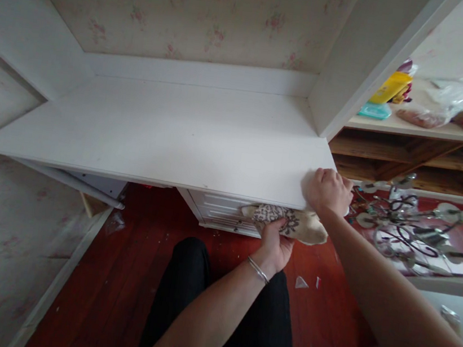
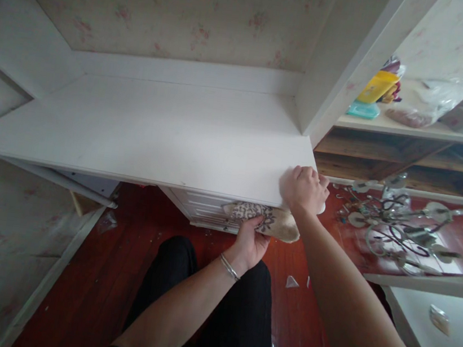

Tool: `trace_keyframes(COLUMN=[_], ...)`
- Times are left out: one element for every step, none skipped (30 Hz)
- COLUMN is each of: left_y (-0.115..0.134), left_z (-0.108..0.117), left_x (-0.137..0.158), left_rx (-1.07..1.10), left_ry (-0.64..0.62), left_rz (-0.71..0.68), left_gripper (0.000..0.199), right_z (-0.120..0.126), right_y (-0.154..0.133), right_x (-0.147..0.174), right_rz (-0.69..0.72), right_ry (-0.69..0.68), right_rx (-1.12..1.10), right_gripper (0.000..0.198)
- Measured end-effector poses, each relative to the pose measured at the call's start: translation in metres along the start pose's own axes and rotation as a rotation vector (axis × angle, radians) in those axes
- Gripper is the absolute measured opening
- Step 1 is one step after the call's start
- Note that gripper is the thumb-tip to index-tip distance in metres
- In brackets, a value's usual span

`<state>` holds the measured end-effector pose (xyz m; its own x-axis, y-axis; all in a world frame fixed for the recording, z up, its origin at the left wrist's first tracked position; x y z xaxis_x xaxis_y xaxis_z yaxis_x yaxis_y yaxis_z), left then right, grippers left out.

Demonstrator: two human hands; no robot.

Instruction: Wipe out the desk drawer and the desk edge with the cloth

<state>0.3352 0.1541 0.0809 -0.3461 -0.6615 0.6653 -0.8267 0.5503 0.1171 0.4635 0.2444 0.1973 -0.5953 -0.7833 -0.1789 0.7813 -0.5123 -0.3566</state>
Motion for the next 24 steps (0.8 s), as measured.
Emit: trace_keyframes(left_y=[-0.005,-0.009,-0.012,-0.013,-0.011,-0.008,-0.001,0.008,0.02,0.035,0.051,0.07,0.089,0.108,0.125,0.141,0.155,0.167,0.177,0.184,0.191,0.196,0.2,0.204], left_z=[0.003,0.006,0.01,0.015,0.022,0.029,0.038,0.047,0.057,0.066,0.076,0.084,0.09,0.095,0.097,0.097,0.094,0.089,0.082,0.074,0.065,0.055,0.046,0.038], left_x=[-0.009,-0.017,-0.025,-0.032,-0.038,-0.043,-0.047,-0.05,-0.051,-0.051,-0.049,-0.045,-0.04,-0.033,-0.024,-0.014,-0.004,0.007,0.019,0.03,0.041,0.052,0.062,0.073], left_rx=[-0.006,-0.012,-0.017,-0.023,-0.027,-0.03,-0.033,-0.036,-0.04,-0.044,-0.05,-0.054,-0.059,-0.063,-0.067,-0.073,-0.078,-0.083,-0.087,-0.092,-0.1,-0.11,-0.122,-0.133], left_ry=[0.015,0.025,0.032,0.042,0.059,0.079,0.102,0.128,0.155,0.181,0.208,0.228,0.246,0.259,0.266,0.261,0.248,0.23,0.207,0.179,0.147,0.113,0.083,0.058], left_rz=[0.018,0.029,0.032,0.027,0.015,-0.004,-0.03,-0.06,-0.095,-0.135,-0.176,-0.225,-0.272,-0.319,-0.362,-0.398,-0.429,-0.453,-0.471,-0.488,-0.505,-0.525,-0.545,-0.561], left_gripper=[0.015,0.015,0.015,0.015,0.015,0.015,0.015,0.015,0.016,0.016,0.016,0.017,0.019,0.021,0.023,0.024,0.026,0.027,0.027,0.027,0.027,0.027,0.027,0.027], right_z=[0.0,0.0,-0.001,-0.001,-0.001,-0.001,-0.001,-0.001,-0.001,-0.002,-0.002,-0.002,-0.002,-0.002,-0.001,-0.001,0.0,0.001,0.002,0.003,0.004,0.004,0.005,0.005], right_y=[0.0,0.0,0.0,0.001,0.001,0.002,0.002,0.003,0.003,0.004,0.004,0.004,0.004,0.004,0.003,0.003,0.002,0.002,0.001,0.0,0.0,-0.001,-0.001,-0.001], right_x=[0.0,0.0,0.0,0.0,0.0,-0.001,-0.001,-0.001,-0.002,-0.002,-0.003,-0.003,-0.003,-0.003,-0.002,-0.002,-0.001,0.0,0.0,0.001,0.002,0.002,0.003,0.004], right_rz=[0.001,0.003,0.003,0.002,0.001,-0.001,-0.002,-0.002,-0.001,0.0,0.0,0.0,0.0,-0.002,-0.004,-0.007,-0.01,-0.011,-0.012,-0.013,-0.013,-0.013,-0.013,-0.013], right_ry=[-0.001,-0.004,-0.008,-0.012,-0.014,-0.012,-0.007,-0.002,0.003,0.006,0.005,0.001,-0.003,-0.009,-0.014,-0.018,-0.021,-0.024,-0.027,-0.03,-0.034,-0.039,-0.044,-0.051], right_rx=[0.002,0.003,0.003,0.002,0.0,-0.002,-0.004,-0.006,-0.008,-0.011,-0.015,-0.017,-0.019,-0.02,-0.02,-0.02,-0.02,-0.022,-0.025,-0.03,-0.034,-0.037,-0.038,-0.039], right_gripper=[0.051,0.051,0.051,0.051,0.051,0.051,0.051,0.051,0.051,0.052,0.052,0.052,0.053,0.053,0.053,0.053,0.053,0.053,0.053,0.054,0.054,0.054,0.054,0.055])
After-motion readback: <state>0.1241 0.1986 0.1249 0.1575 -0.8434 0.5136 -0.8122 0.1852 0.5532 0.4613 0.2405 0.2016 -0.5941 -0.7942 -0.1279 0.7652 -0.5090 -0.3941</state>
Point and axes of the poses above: each hand's wrist, its own x-axis away from the middle knuckle, its own z-axis out of the back of the hand, y = z × x, the point moved 7 cm from there along -x, towards the middle knuckle, and after that the axes turned 3 degrees about -x, right-handed, at the moved point
